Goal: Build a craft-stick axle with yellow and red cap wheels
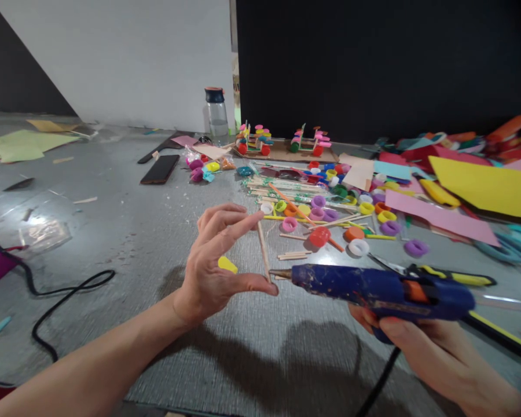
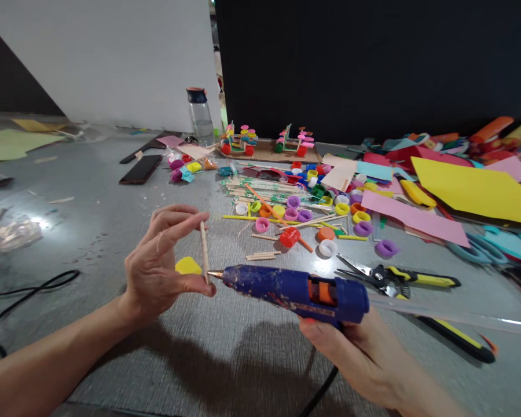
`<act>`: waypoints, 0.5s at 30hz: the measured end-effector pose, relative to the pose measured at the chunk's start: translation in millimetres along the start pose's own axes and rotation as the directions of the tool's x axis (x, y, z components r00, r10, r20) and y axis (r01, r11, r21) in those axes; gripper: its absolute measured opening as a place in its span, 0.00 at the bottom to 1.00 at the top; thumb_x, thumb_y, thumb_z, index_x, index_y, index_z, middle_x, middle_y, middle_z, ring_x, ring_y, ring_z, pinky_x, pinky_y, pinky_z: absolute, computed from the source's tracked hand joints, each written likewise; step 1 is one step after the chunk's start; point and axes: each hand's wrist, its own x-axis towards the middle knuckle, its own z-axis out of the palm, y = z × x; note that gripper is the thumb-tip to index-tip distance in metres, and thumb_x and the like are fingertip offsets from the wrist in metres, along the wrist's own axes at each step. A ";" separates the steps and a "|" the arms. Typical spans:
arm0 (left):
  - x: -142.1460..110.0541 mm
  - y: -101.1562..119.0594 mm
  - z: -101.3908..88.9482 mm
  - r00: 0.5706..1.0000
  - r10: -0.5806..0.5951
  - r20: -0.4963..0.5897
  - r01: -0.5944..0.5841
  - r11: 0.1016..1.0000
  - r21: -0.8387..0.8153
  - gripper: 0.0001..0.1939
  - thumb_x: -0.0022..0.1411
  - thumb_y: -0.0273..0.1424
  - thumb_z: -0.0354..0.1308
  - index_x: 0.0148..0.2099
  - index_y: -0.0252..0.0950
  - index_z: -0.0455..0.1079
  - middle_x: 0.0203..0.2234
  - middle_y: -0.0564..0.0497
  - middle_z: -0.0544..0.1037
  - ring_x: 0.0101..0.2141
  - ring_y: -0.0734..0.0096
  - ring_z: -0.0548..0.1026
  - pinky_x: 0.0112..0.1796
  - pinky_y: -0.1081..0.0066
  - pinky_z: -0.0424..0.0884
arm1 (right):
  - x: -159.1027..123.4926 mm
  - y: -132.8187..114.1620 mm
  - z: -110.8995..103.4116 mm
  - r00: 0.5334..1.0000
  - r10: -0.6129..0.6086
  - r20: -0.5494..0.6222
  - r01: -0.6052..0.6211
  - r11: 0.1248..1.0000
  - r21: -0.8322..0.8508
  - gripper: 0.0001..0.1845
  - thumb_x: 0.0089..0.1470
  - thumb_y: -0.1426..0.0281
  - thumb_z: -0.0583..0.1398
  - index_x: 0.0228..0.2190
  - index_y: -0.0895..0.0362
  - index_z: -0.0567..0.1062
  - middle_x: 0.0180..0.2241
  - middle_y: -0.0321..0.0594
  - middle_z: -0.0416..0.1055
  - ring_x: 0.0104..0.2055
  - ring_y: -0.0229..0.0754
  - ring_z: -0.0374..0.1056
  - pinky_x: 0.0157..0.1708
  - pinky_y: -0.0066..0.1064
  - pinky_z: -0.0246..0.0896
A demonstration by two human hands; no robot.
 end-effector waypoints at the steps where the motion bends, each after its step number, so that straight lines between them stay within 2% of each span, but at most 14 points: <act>1: 0.0 -0.1 -0.1 1.000 0.000 -0.003 0.000 1.000 -0.003 0.47 0.47 0.58 0.68 0.67 0.48 0.67 0.45 0.47 0.77 0.52 0.54 0.71 0.55 0.51 0.66 | 1.1 -1.4 0.1 1.000 0.002 -0.002 -0.002 1.000 0.004 0.12 0.65 0.59 0.58 0.31 0.48 0.77 0.24 0.31 0.73 0.24 0.40 0.68 0.23 0.25 0.67; 10: -0.5 -1.7 1.4 0.999 -0.012 -0.031 0.012 1.000 0.005 0.45 0.47 0.59 0.68 0.64 0.48 0.69 0.44 0.48 0.77 0.52 0.53 0.71 0.55 0.50 0.67 | -2.4 2.1 -1.4 0.998 0.043 0.044 -0.043 0.999 -0.013 0.19 0.66 0.56 0.55 0.28 0.50 0.77 0.23 0.34 0.73 0.24 0.42 0.68 0.23 0.28 0.67; 15: -0.3 -1.3 1.5 0.999 -0.015 -0.042 0.015 1.000 -0.001 0.45 0.44 0.59 0.68 0.63 0.48 0.70 0.44 0.48 0.77 0.52 0.53 0.71 0.55 0.50 0.66 | -1.3 0.2 -2.3 1.000 0.023 0.021 -0.023 1.000 -0.001 0.17 0.64 0.57 0.57 0.27 0.50 0.78 0.22 0.33 0.73 0.22 0.41 0.69 0.21 0.26 0.67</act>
